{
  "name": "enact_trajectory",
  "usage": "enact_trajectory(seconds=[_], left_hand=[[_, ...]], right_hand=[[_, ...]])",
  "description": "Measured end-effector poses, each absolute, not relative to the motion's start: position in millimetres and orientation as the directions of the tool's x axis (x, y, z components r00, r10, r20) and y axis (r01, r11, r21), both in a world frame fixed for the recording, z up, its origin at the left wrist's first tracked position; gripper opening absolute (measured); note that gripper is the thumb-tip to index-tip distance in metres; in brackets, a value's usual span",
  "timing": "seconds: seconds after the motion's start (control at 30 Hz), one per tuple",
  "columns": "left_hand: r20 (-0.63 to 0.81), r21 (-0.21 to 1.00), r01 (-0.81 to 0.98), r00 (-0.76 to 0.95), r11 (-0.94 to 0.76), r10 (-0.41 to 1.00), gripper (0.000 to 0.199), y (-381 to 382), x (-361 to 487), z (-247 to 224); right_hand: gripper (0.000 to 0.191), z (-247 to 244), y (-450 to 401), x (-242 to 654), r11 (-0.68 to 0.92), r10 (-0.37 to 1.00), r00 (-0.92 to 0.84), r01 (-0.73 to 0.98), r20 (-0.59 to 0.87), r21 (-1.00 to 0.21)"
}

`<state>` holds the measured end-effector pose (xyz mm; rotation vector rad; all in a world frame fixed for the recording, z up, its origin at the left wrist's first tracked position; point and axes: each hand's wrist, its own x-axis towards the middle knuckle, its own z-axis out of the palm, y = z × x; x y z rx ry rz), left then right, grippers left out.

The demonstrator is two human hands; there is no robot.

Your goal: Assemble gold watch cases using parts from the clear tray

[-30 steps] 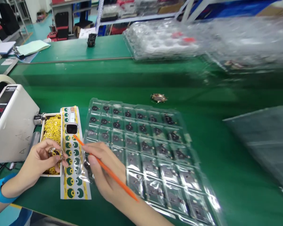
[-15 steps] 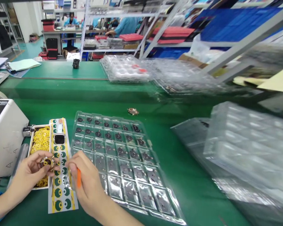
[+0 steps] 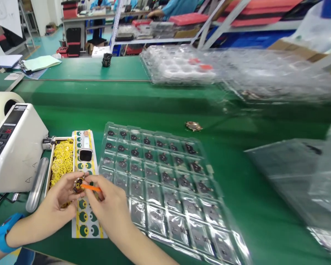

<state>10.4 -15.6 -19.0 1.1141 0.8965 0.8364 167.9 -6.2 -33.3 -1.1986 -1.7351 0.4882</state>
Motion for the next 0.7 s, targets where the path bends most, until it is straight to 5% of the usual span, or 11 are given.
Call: enact_trajectory(seconds=[0.37,0.7], left_hand=[[-0.238,0.963,-0.008,0.449,0.27,0.861,0.055,-18.2,9.6,-18.1],[-0.163,0.975,-0.119,0.193,0.188,0.968,0.047,-3.4,5.1,-10.2]], right_hand=[[0.009,-33.1,-8.3,166.6,0.242,0.969,-0.041,0.381,0.245,-0.892],[0.016,-13.8,-16.5,175.3,0.213,0.971,-0.141,0.143,0.193,-0.966]])
